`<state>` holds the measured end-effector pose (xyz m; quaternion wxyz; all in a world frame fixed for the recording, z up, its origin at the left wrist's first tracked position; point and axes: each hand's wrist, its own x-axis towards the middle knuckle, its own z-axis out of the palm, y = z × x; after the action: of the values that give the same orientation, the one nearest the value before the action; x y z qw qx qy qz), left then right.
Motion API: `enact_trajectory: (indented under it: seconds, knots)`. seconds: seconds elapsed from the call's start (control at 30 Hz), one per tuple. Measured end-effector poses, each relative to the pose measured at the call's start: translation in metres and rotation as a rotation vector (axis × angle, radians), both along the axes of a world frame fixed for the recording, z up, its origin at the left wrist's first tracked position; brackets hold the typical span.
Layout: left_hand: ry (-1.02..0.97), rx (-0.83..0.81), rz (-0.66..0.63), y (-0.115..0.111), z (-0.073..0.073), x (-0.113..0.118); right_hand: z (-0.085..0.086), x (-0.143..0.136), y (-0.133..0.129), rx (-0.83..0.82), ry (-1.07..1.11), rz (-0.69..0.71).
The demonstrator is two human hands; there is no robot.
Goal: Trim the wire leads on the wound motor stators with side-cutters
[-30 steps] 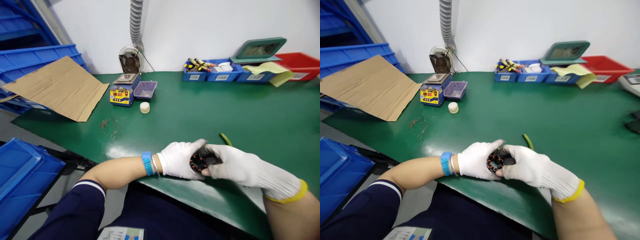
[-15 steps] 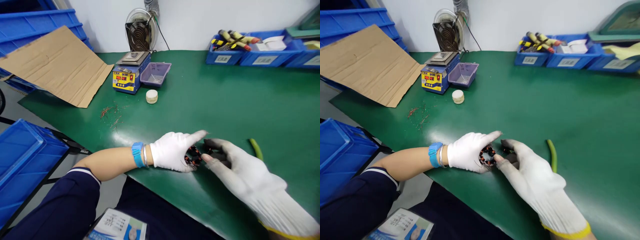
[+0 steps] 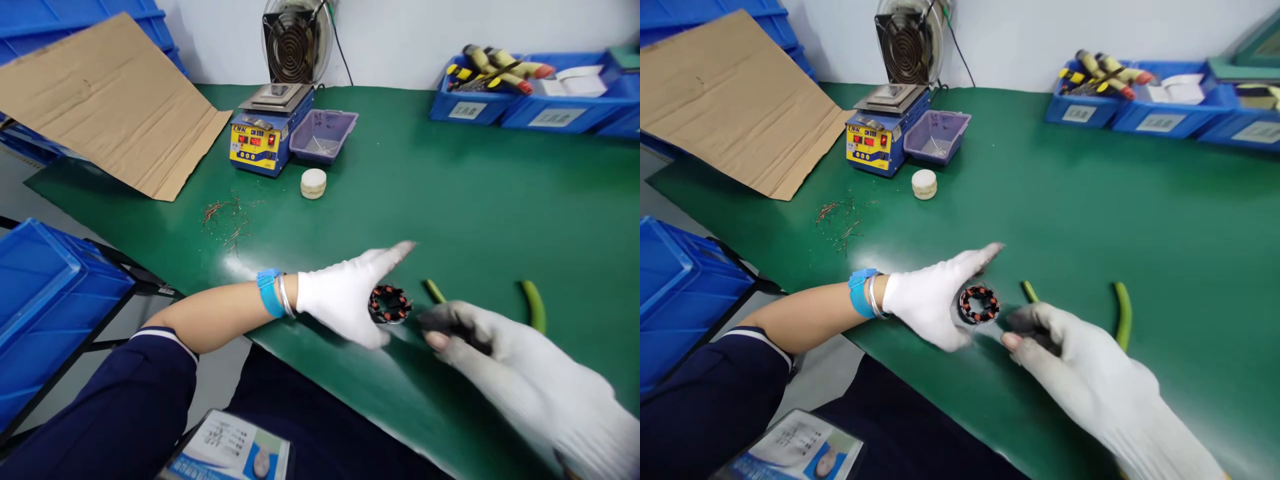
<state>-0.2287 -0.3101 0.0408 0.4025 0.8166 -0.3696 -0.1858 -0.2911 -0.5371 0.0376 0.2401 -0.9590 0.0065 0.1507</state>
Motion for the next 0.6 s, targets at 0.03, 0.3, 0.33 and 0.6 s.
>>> enact_trajectory:
  seconds: [0.03,0.3,0.33,0.6]
  knots:
    - [0.017,-0.019,0.077,-0.001,-0.002,0.000,-0.001,0.001,0.002,0.006,0.005,-0.018]
    - [0.063,0.086,0.201,-0.012,-0.005,-0.003,-0.003,0.008,0.000,-0.115,0.071,-0.066]
    - [0.062,0.101,0.192,-0.011,-0.003,-0.002,-0.005,0.011,0.000,-0.079,0.055,-0.109]
    - [0.093,0.129,0.121,-0.009,-0.001,0.001,-0.009,0.025,0.029,0.739,0.041,-0.379]
